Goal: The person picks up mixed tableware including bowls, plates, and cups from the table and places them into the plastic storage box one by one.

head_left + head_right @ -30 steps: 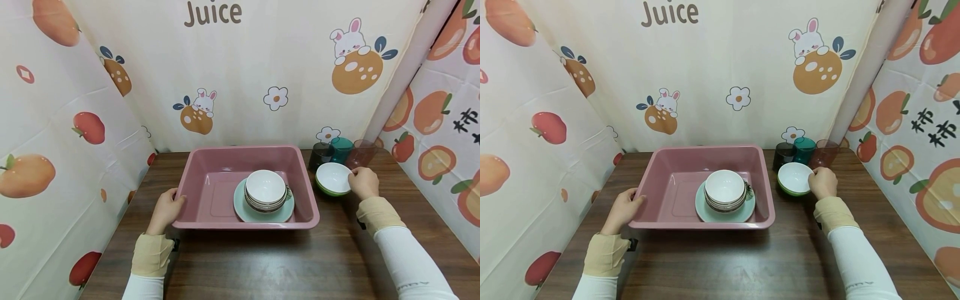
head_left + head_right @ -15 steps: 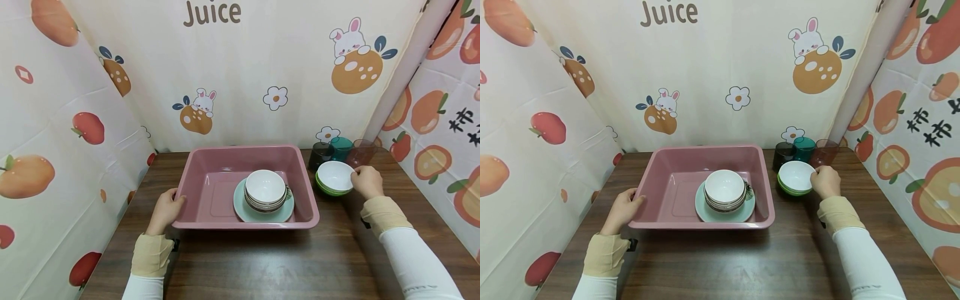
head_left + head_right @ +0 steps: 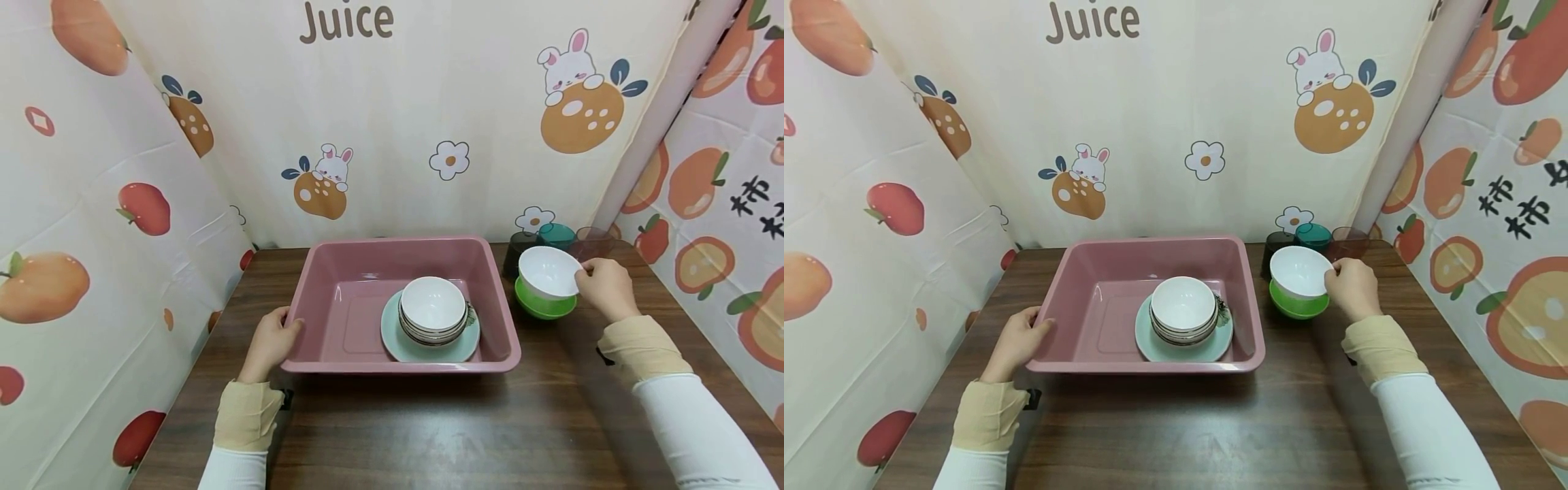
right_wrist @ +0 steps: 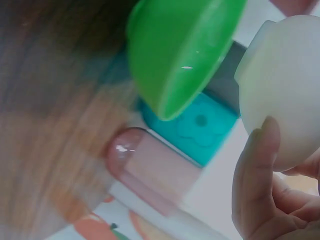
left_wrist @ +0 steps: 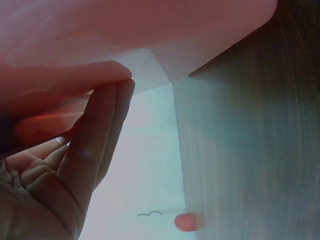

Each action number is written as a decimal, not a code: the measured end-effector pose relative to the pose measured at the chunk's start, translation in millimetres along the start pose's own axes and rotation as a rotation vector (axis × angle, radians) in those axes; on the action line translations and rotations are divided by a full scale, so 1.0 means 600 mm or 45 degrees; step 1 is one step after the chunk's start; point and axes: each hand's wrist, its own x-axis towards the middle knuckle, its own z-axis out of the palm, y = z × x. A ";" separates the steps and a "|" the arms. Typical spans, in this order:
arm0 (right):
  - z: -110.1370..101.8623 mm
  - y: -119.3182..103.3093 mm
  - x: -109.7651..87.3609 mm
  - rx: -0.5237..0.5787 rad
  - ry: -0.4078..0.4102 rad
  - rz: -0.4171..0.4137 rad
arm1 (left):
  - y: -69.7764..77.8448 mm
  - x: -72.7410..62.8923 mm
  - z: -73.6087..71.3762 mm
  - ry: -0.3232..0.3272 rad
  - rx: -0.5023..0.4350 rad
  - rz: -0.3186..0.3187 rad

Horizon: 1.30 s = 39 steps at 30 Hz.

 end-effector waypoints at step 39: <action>0.002 -0.179 -0.053 0.182 -0.285 -0.242 | 0.000 0.001 -0.001 -0.021 -0.012 -0.004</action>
